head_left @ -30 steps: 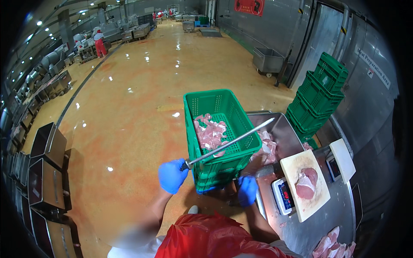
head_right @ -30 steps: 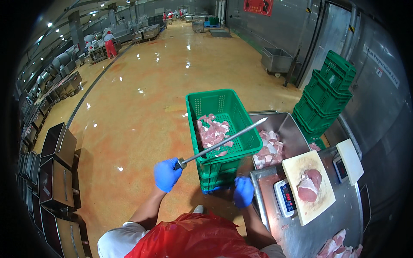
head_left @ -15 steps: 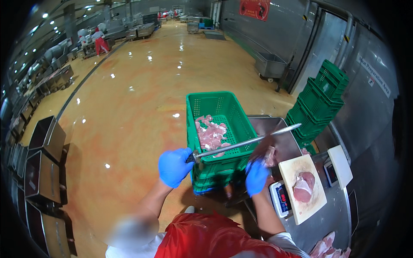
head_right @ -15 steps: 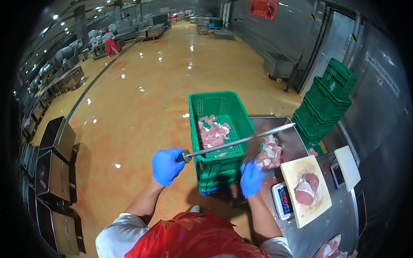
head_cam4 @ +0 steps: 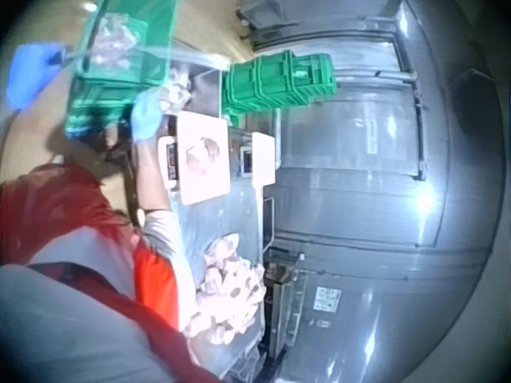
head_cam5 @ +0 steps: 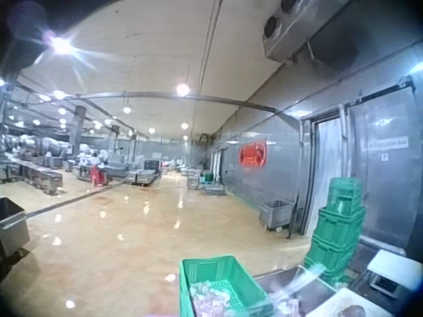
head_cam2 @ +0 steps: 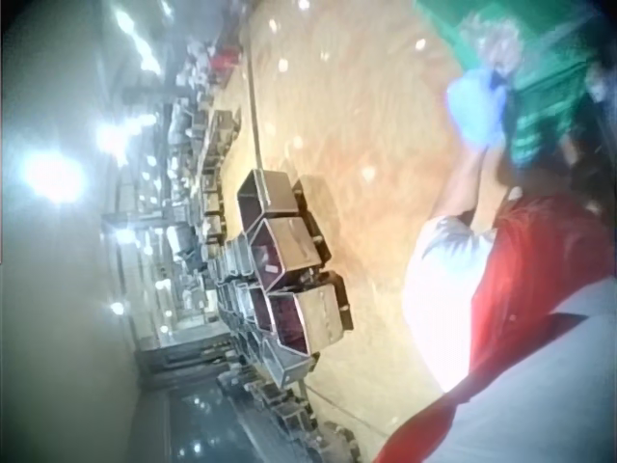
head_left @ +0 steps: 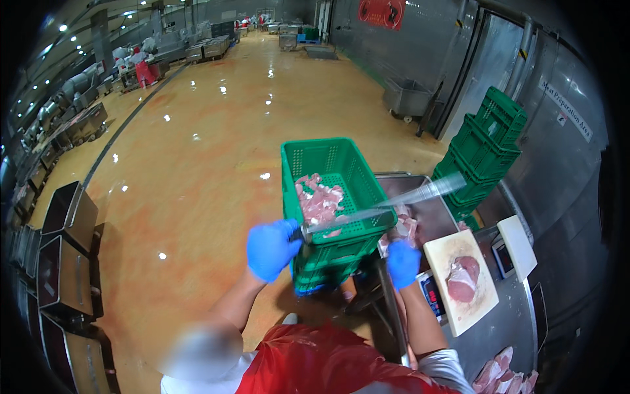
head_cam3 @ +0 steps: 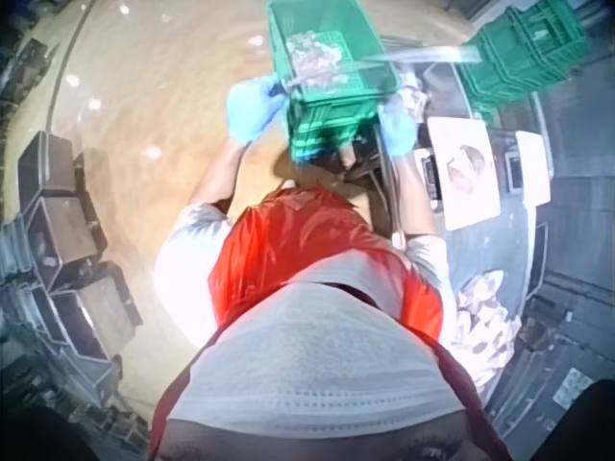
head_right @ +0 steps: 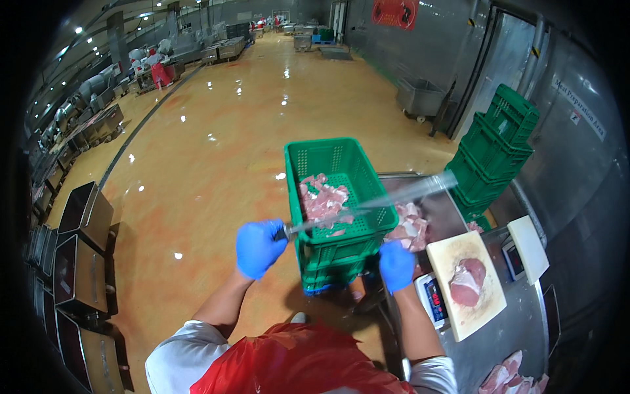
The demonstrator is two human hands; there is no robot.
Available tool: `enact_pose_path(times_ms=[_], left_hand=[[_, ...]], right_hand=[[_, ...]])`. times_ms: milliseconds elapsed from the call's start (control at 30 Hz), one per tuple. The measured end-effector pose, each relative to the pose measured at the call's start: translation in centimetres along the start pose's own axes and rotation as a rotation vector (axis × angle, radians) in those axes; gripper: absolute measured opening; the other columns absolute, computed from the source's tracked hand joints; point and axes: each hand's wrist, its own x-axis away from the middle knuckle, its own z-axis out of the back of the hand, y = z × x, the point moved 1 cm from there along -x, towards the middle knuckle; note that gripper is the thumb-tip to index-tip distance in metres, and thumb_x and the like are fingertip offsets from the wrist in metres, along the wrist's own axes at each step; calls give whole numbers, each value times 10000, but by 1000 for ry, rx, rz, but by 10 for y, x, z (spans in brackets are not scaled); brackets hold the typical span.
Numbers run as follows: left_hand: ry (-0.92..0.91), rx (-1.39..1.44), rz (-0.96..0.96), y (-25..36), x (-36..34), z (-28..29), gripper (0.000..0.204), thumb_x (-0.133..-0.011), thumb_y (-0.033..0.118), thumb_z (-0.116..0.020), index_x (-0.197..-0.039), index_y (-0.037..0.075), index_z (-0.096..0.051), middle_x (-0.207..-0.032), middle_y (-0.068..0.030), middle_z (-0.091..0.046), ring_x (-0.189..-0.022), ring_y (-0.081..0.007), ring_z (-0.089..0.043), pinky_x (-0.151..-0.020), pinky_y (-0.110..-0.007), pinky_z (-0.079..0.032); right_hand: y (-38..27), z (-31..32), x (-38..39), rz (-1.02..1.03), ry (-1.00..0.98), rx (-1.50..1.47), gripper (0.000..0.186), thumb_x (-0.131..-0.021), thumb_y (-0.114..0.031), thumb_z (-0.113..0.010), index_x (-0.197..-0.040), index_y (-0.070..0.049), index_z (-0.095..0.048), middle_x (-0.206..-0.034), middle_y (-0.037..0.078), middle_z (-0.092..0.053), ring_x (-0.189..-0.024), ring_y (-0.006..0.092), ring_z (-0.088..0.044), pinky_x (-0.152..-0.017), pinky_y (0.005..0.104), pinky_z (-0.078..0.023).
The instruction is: The person cuts large pieces of raw meat into smaller portions using a knife on a cutting board. The cut pieces are placed into a green basket and a metal tray. The person also sharpens the knife with a honing steel during the process.
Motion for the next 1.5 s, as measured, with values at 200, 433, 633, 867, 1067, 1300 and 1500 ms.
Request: enact_pose_path(times_ms=[200,433,633,867,1067,1300,1500], left_hand=[[-393,681,764,-42,53,-30,128,-878,162,-708,-841,62,-637,-579,-63,-559,-468,-200,-551,-458,-351,-454],[-910,1405,978,37,91,-91,226,-904,168,-742,-785,69,-577,-579,-26,-523,-451,-130,-510,-416,-296,-397],[-954,1111,834,33,106,-90,221,-917,172,-726,-777,64,-592,-561,-39,-529,-445,-144,-503,-415,-320,-402],[-925,1087,859,32,102,-81,232,-902,182,-732,-775,73,-572,-586,-28,-532,-454,-135,-495,-403,-308,-390],[-977,1131,815,19,111,-77,200,-892,180,-745,-814,80,-590,-604,-21,-529,-465,-124,-499,-416,-305,-405],[-943,1177,771,18,112,-89,190,-898,190,-730,-830,86,-588,-588,-35,-540,-456,-138,-522,-404,-319,-413],[-970,1172,804,29,96,-53,183,-904,204,-729,-832,95,-601,-606,-12,-537,-457,-116,-489,-400,-301,-383]], right_hand=[[-20,-29,168,-245,-552,-121,242,-1032,-300,-537,-1101,-95,-645,-912,261,-684,-815,442,-685,-716,572,-530],[-151,37,20,-85,-329,-384,391,-916,-131,-601,-1297,-49,-637,-1151,265,-676,-1002,403,-658,-813,495,-549],[-26,-6,15,-471,-129,-298,457,-1055,-186,-432,-1469,-4,-496,-1266,230,-670,-1019,292,-640,-888,417,-516],[-119,5,25,-388,-599,-458,388,-1079,-170,-385,-1386,15,-534,-1360,204,-628,-1086,310,-641,-902,463,-510],[-12,-20,17,-552,9,-507,525,-1109,-248,-374,-1555,28,-365,-1391,238,-602,-1161,280,-622,-970,400,-504],[-133,13,19,33,-612,-454,343,-1043,-226,-456,-1273,-32,-622,-1110,261,-670,-985,492,-622,-837,489,-527],[21,-35,20,-555,111,-497,514,-1097,-245,-398,-1512,57,-415,-1327,255,-642,-1135,364,-635,-989,412,-487]])
